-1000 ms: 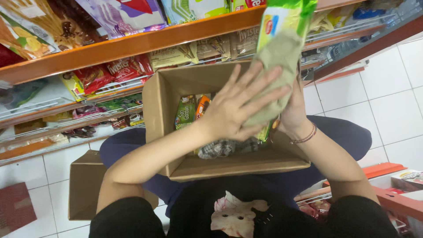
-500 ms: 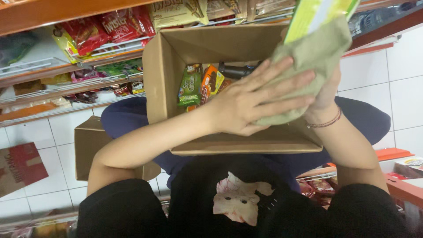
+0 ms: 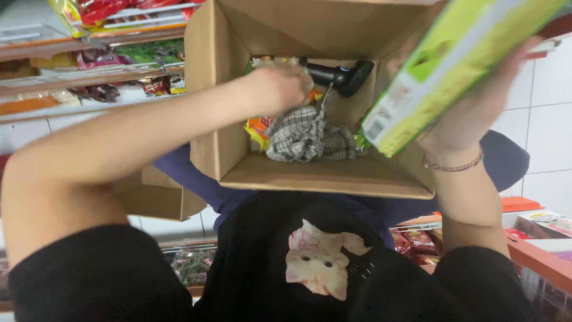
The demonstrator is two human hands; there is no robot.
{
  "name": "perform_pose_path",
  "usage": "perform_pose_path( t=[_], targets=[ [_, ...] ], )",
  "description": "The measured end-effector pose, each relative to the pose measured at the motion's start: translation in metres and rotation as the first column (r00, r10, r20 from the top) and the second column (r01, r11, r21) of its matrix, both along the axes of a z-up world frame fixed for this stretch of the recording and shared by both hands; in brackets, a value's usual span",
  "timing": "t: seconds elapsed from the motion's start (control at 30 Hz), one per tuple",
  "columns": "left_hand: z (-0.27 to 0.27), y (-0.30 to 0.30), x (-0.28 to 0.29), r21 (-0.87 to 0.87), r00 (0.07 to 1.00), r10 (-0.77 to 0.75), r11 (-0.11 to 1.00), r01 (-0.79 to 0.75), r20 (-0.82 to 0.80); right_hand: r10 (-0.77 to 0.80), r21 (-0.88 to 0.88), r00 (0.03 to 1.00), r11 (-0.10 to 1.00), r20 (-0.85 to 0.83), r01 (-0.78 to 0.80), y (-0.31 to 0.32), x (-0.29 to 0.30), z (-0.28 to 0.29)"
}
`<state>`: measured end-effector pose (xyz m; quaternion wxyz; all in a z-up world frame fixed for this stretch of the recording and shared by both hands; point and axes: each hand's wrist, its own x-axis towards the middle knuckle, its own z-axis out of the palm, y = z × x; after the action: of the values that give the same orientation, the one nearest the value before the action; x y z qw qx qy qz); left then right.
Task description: The person takes snack packages from a cardboard box, wipes each package with a cloth, scans them with a handheld scanner, and places them onto a store shelf.
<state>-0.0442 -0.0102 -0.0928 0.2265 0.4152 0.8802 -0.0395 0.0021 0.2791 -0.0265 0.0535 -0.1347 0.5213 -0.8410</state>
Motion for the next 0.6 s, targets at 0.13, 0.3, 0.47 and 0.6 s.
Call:
perform_pose_path(
  t=[0.13,0.3,0.47,0.6],
  targets=[
    [-0.017,0.032,-0.025,-0.422,0.976,-0.219,0.887,0.19,-0.02,0.006,0.32,0.994,0.947,-0.107,0.028,-0.01,0.002,-0.003],
    [-0.063,0.069,0.005,-0.293,0.906,-0.35,0.864,0.41,0.236,0.044,0.333,0.996,0.943,-0.076,-0.017,-0.012,-0.003,-0.004],
    [-0.122,0.065,0.024,-0.171,0.853,-0.506,0.836,0.521,0.123,-0.002,0.382,0.991,0.923,-0.137,0.055,-0.011,-0.01,-0.006],
    [-0.128,0.064,0.018,-0.185,0.842,-0.538,0.824,0.536,0.043,-0.027,0.308,0.995,0.95,-0.098,0.056,-0.01,-0.016,-0.01]
  ],
)
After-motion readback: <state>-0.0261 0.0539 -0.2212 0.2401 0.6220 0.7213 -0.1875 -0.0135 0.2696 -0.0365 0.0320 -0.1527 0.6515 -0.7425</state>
